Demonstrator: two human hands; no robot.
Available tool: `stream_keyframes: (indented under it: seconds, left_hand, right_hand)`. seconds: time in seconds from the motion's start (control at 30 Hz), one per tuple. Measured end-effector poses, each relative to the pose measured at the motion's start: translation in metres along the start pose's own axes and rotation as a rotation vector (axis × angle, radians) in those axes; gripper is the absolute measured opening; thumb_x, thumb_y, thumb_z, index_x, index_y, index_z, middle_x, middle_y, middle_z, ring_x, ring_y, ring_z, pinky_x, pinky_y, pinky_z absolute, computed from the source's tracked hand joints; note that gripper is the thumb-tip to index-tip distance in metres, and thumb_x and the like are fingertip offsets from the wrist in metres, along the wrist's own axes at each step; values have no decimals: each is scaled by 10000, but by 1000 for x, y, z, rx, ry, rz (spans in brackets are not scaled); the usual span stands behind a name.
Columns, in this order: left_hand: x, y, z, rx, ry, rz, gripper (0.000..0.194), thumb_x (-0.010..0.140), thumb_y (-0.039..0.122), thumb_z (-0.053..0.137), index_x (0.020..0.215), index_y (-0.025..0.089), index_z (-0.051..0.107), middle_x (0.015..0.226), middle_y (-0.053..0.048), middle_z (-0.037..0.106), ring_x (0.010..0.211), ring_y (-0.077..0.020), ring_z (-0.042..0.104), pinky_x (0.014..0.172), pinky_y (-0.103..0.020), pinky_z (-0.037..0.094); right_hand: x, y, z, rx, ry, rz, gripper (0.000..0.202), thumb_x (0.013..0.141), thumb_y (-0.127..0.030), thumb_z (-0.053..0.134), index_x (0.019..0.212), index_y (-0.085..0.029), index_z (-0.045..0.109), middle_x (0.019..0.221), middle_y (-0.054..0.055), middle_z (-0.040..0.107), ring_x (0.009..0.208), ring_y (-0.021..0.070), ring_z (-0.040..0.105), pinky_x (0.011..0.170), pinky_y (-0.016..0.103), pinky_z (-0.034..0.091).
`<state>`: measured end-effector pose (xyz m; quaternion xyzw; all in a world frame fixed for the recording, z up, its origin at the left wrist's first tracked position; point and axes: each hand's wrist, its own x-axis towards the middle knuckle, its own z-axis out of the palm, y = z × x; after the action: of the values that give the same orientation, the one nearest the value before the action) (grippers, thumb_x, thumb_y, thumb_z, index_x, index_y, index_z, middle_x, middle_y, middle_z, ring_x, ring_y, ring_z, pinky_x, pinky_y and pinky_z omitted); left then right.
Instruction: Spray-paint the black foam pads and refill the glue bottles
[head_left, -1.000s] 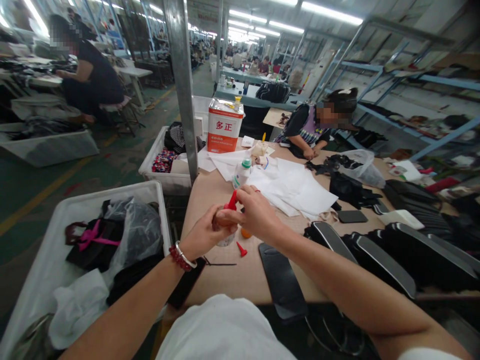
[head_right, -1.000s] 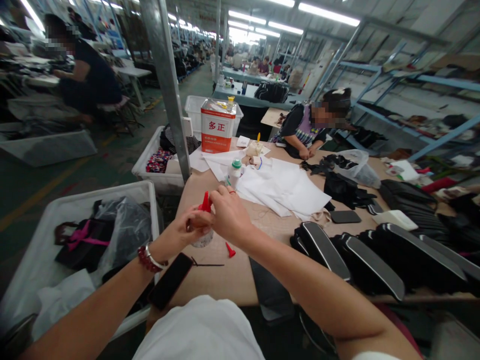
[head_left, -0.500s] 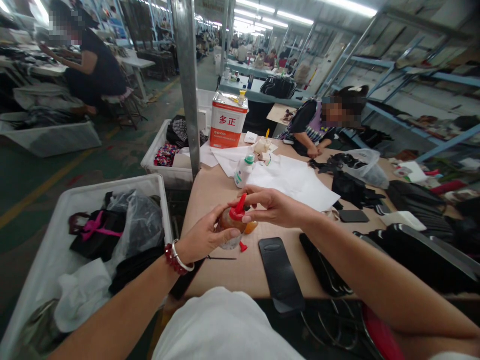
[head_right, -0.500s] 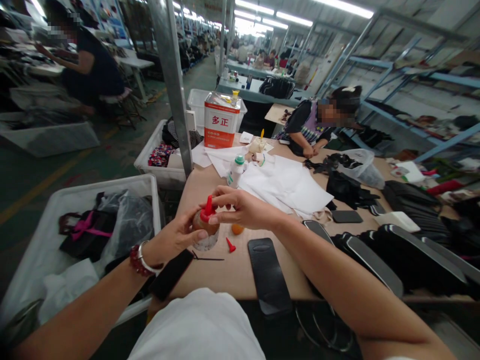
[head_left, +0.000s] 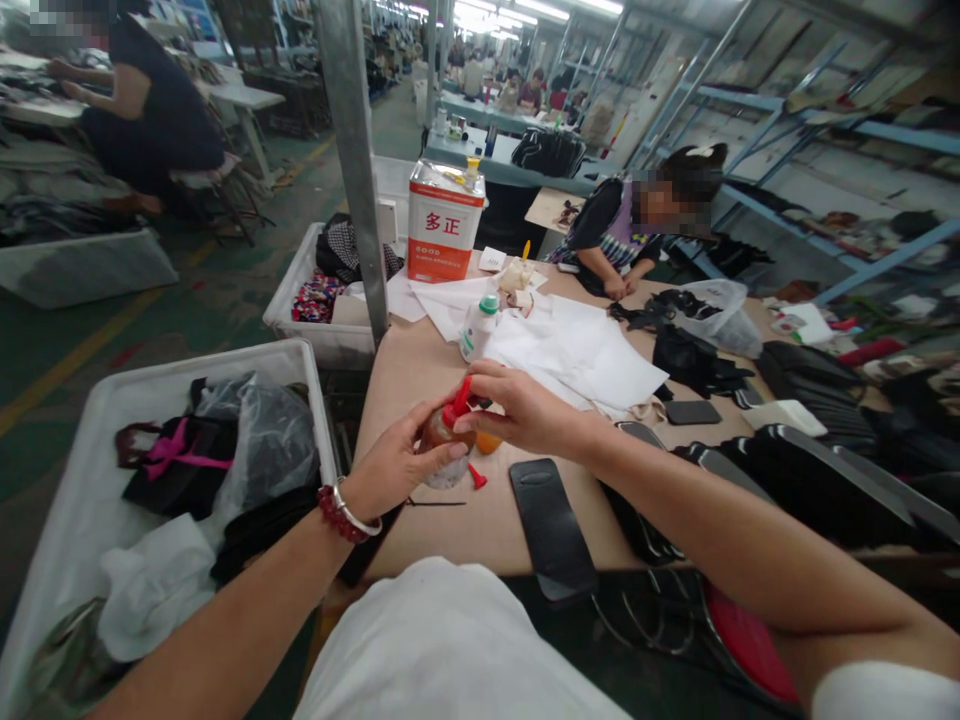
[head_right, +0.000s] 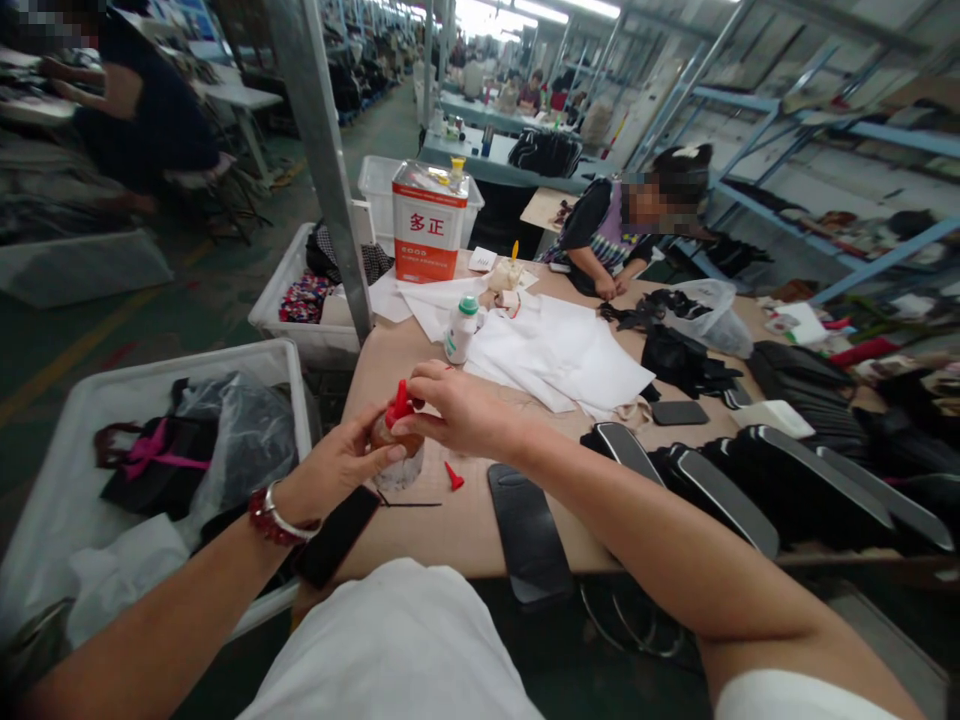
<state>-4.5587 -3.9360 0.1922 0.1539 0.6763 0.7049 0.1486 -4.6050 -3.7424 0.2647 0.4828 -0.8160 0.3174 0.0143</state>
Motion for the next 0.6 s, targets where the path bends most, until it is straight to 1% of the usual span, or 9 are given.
stream_keyframes:
  seconds: [0.13,0.23,0.27,0.33,0.43,0.47,0.5,0.57,0.6]
  left_hand:
    - [9,4,-6,75,49,21,632,772,387,720,1331,166,524,1124,-71,663,1057,-229,605,938,-337,477]
    - [18,2,-12,118,75,11,627,761,413,721,1307,163,540,1157,-77,655,1071,-236,601,953,-341,468]
    - [21,-1,-15,128,93,-5,637,751,425,727,1302,164,542,1181,-82,648,1084,-242,599,965,-348,463]
    - [25,-10,-22,141,163,-43,680,717,452,748,1295,161,538,1213,-93,637,1112,-261,594,992,-380,452]
    - [26,-28,-35,120,264,-98,726,692,478,765,1293,157,516,1225,-109,632,1127,-282,595,1018,-447,441]
    - [24,-32,-39,100,285,-114,719,699,479,761,1292,160,509,1230,-110,630,1129,-282,597,1024,-460,438]
    - [23,-36,-42,79,304,-130,705,710,478,756,1291,167,503,1238,-109,626,1130,-278,599,1028,-465,436]
    - [18,-41,-47,47,348,-161,673,730,472,746,1286,185,498,1248,-102,620,1130,-268,604,1031,-456,441]
    - [15,-43,-48,39,371,-176,661,736,471,743,1284,194,498,1248,-99,620,1128,-266,607,1027,-449,448]
  right_hand:
    - [9,9,6,-62,68,-27,223,906,-317,642,772,-158,562,777,19,489,733,167,458,671,290,393]
    - [17,19,8,-1,79,9,246,864,-340,699,743,-150,600,737,-3,485,722,154,459,681,285,389]
    - [20,25,8,63,63,34,251,857,-372,702,774,-146,631,743,-3,503,722,148,468,686,282,396]
    - [22,45,3,248,40,120,309,883,-439,648,992,-152,678,841,19,593,757,142,513,695,273,421]
    - [13,98,-4,411,171,467,429,981,-433,471,1365,-244,496,1115,33,658,882,132,581,699,243,460]
    - [7,121,-4,380,255,641,399,1003,-403,429,1376,-268,479,1149,23,658,912,124,591,705,232,471]
    - [-2,144,-1,335,291,769,368,1016,-364,411,1349,-236,501,1149,36,658,917,123,597,711,232,479]
    - [-22,191,14,278,276,941,299,1007,-315,446,1174,-125,606,1061,88,670,858,143,619,699,265,505]
    - [-34,213,27,254,245,1025,256,989,-306,496,1084,-111,632,1004,84,671,816,154,630,689,291,522]
